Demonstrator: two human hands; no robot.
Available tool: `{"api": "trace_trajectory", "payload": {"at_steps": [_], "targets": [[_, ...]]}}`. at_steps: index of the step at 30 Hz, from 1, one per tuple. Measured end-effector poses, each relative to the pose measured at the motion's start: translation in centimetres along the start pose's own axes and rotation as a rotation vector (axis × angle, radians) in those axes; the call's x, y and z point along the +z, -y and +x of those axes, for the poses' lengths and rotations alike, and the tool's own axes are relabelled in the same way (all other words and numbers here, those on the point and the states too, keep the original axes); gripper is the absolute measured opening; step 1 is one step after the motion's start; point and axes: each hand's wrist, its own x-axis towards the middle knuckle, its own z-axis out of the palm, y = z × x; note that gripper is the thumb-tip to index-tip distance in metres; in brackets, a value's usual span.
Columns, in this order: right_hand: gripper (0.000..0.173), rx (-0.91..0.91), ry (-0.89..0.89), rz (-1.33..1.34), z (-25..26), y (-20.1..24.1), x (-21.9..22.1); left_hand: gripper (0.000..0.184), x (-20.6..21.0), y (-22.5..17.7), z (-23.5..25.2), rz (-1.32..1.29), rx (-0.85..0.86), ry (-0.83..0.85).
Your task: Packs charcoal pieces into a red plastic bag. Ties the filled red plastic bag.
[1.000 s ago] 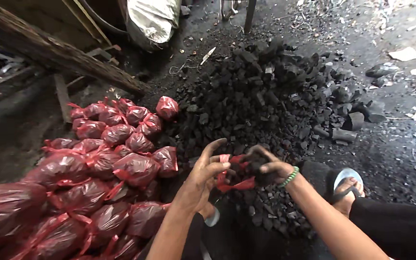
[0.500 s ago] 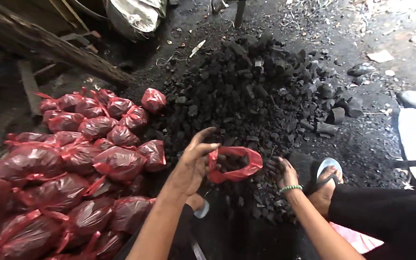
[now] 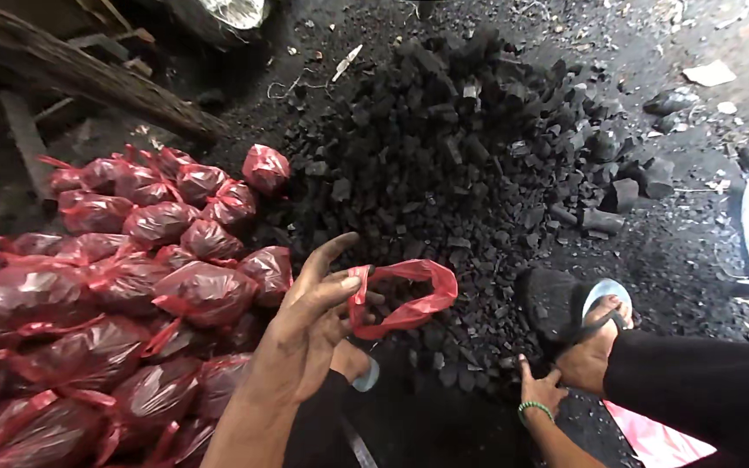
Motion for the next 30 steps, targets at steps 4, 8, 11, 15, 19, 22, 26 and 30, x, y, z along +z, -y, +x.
{"api": "trace_trajectory", "payload": {"at_steps": [4,8,11,15,19,22,26,30], "targets": [[0.092,0.065,0.003,-0.032,-0.9,-2.5,-1.5,0.018,3.8,-3.9,-1.6,0.254,-0.221,-0.084],[0.096,0.033,0.077,0.111,0.1,-1.4,0.2,0.058,-5.6,2.7,3.0,-0.13,0.161,0.265],[0.105,-0.055,0.094,0.197,0.2,2.9,2.2,0.064,-5.9,3.0,3.3,-0.158,0.167,0.2],[0.111,-0.068,0.18,0.141,-2.0,9.6,3.8,0.07,-5.9,3.0,3.5,-0.147,0.148,0.193],[0.095,-0.252,0.264,-0.032,-2.6,14.2,4.1,0.07,-6.0,2.9,3.5,-0.161,0.181,0.206],[0.089,-0.258,0.304,0.059,-2.1,15.6,4.0,0.073,-6.0,2.8,3.5,-0.166,0.181,0.19],[0.083,-0.267,0.395,0.409,-0.9,14.9,3.7,0.074,-5.6,2.6,3.6,-0.154,0.177,0.163],[0.072,-0.384,0.577,0.781,-3.4,16.4,0.9,0.07,-4.8,2.6,3.6,-0.116,0.181,0.163]]}}
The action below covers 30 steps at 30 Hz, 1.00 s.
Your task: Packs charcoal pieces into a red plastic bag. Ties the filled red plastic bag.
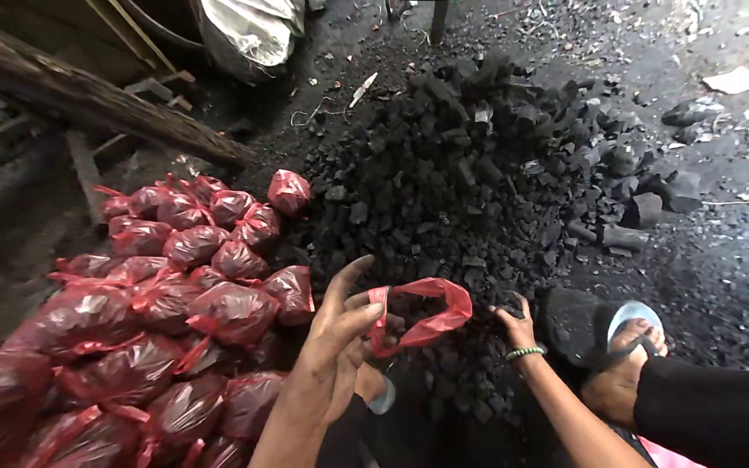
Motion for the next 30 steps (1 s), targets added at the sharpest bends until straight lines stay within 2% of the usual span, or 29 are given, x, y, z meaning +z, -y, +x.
{"api": "trace_trajectory", "payload": {"at_steps": [2,4,6,8,9,11,13,14,16,18,20,21,22,23,25,27,28,30], "targets": [[0.071,-0.106,0.126,0.15,-2.0,3.0,1.7,0.071,0.4,0.2,0.1,0.016,-0.007,0.013],[0.076,-0.299,0.336,0.127,-4.5,5.8,3.2,0.069,0.7,0.2,0.2,0.014,-0.022,0.025],[0.08,-0.637,0.531,-0.063,-6.2,7.4,4.8,0.067,0.8,0.2,0.3,-0.012,-0.022,0.055],[0.075,-0.97,0.645,-0.386,-6.8,7.9,6.5,0.066,0.9,0.0,0.3,-0.057,-0.027,0.074],[0.07,-1.042,0.729,-0.6,-6.8,8.1,7.1,0.065,0.8,0.0,0.3,-0.088,-0.024,0.075],[0.066,-0.924,0.946,-1.115,-6.7,8.6,8.1,0.065,0.7,0.0,0.4,-0.135,-0.027,0.061],[0.08,-0.733,1.076,-1.457,-6.5,9.1,9.3,0.065,0.5,0.3,0.4,-0.153,-0.044,0.054],[0.081,-0.674,1.122,-1.512,-6.5,9.4,9.4,0.065,0.5,0.4,0.4,-0.152,-0.05,0.048],[0.061,-0.678,1.21,-1.37,-6.1,10.5,8.9,0.061,0.5,0.2,0.3,-0.146,-0.049,0.023],[0.033,-0.766,1.169,-0.806,-4.4,11.2,7.5,0.057,0.3,-0.1,0.0,-0.148,-0.055,-0.021],[0.024,-0.62,0.89,-0.331,-2.1,11.3,5.9,0.056,-0.1,-0.1,-0.3,-0.164,-0.044,-0.071],[0.022,-0.568,0.679,-0.293,-0.3,11.0,5.1,0.057,-0.2,-0.2,-0.5,-0.169,-0.029,-0.087],[0.021,-0.519,0.49,-0.417,1.7,10.3,4.0,0.059,-0.5,-0.2,-0.7,-0.176,-0.01,-0.094],[0.029,-0.444,0.376,-0.632,3.6,9.1,2.8,0.06,-0.7,-0.2,-0.9,-0.187,0.009,-0.095],[0.068,-0.252,0.369,-1.122,6.7,4.9,0.8,0.064,-1.2,-0.2,-1.2,-0.184,0.036,-0.085],[0.107,-0.121,0.44,-1.423,5.9,0.6,-0.1,0.069,-1.5,-0.4,-1.4,-0.165,0.022,-0.111],[0.113,-0.099,0.425,-1.496,5.0,-1.2,-0.2,0.073,-1.7,-0.5,-1.5,-0.151,0.02,-0.109],[0.102,-0.14,0.365,-1.51,3.3,-3.0,-0.2,0.077,-2.0,-1.0,-1.5,-0.104,0.023,-0.112]]}}
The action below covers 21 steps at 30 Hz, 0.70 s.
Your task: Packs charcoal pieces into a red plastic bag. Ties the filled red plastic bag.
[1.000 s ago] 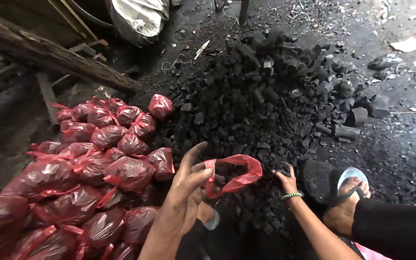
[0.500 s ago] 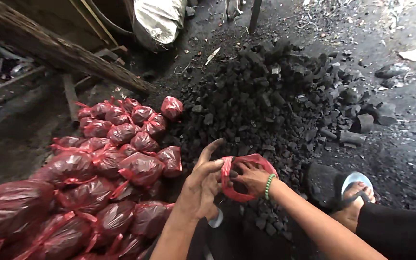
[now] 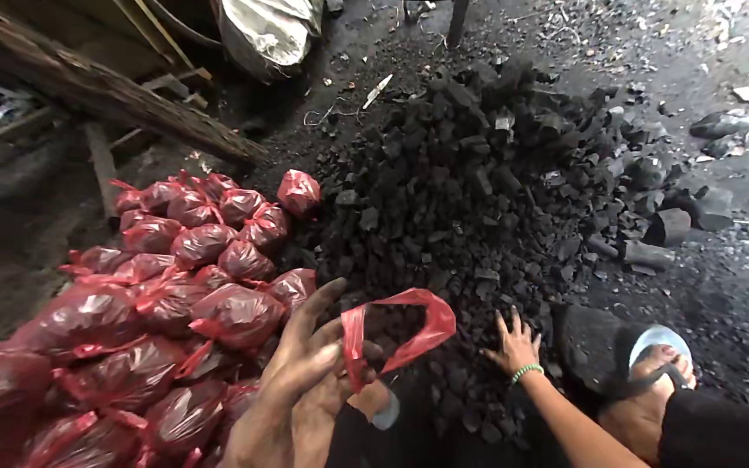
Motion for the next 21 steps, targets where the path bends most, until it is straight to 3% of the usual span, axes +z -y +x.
{"api": "trace_trajectory", "payload": {"at_steps": [4,10,12,15,18,21], "targets": [[0.067,-0.126,0.021,-0.071,-0.9,-1.6,0.5,0.073,-0.5,-0.7,0.0,-0.008,0.003,-0.035],[0.058,-0.232,0.211,-0.16,2.8,-2.9,-2.7,0.068,-0.7,-0.3,0.1,-0.059,-0.008,-0.032],[0.056,-0.217,0.213,-0.071,3.3,-3.1,-4.0,0.065,-0.3,0.0,0.3,-0.037,-0.004,-0.012],[0.054,-0.206,0.138,0.291,3.0,-3.8,-5.7,0.063,0.6,0.4,0.7,0.013,0.01,0.044],[0.038,-0.232,0.029,0.845,-0.2,-1.8,-9.4,0.065,2.2,0.8,0.9,0.075,-0.004,0.116],[0.031,-0.424,-0.075,1.309,-4.6,2.2,-12.3,0.066,3.6,1.4,1.1,0.122,-0.053,0.176]]}}
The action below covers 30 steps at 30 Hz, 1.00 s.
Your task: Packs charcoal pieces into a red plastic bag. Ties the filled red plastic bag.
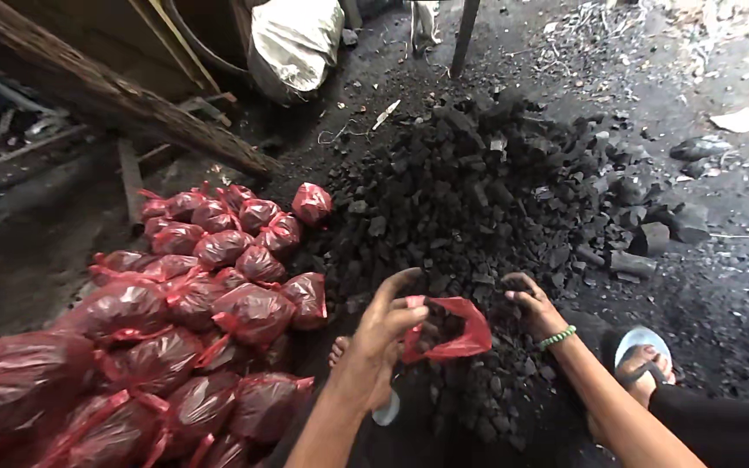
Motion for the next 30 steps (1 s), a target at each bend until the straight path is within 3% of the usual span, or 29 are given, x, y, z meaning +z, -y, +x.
{"api": "trace_trajectory", "payload": {"at_steps": [3,6,8,14,19,24,27,29,30], "targets": [[0.032,-0.317,0.108,-0.02,-1.6,2.3,4.0,0.062,0.8,0.0,0.4,-0.029,-0.005,0.057],[0.034,-0.641,0.233,-0.541,-2.8,2.4,6.9,0.059,1.2,-0.6,0.5,-0.086,-0.005,0.056],[0.037,-0.718,0.283,-0.858,-3.0,1.7,7.5,0.055,1.3,-1.0,0.4,-0.121,-0.007,0.034],[0.045,-0.656,0.468,-1.086,-3.9,3.3,5.6,0.048,1.2,-1.5,-0.2,-0.188,0.016,0.051],[0.038,-0.569,0.498,-0.882,-3.9,6.4,4.8,0.044,1.7,-2.5,-0.7,-0.173,0.02,0.06],[0.044,-0.25,0.803,-1.244,-4.2,10.3,7.7,0.042,1.6,-2.6,-1.6,-0.168,0.021,0.123],[0.039,-0.283,0.669,-1.022,-4.3,11.4,7.3,0.042,0.8,-2.4,-1.9,-0.172,0.035,0.111],[0.035,-0.404,0.426,-0.801,-4.3,11.8,6.0,0.042,0.4,-2.4,-2.1,-0.183,0.052,0.087],[0.044,-0.478,0.267,-0.818,-4.1,11.9,5.4,0.042,0.3,-2.5,-2.3,-0.197,0.057,0.078]]}}
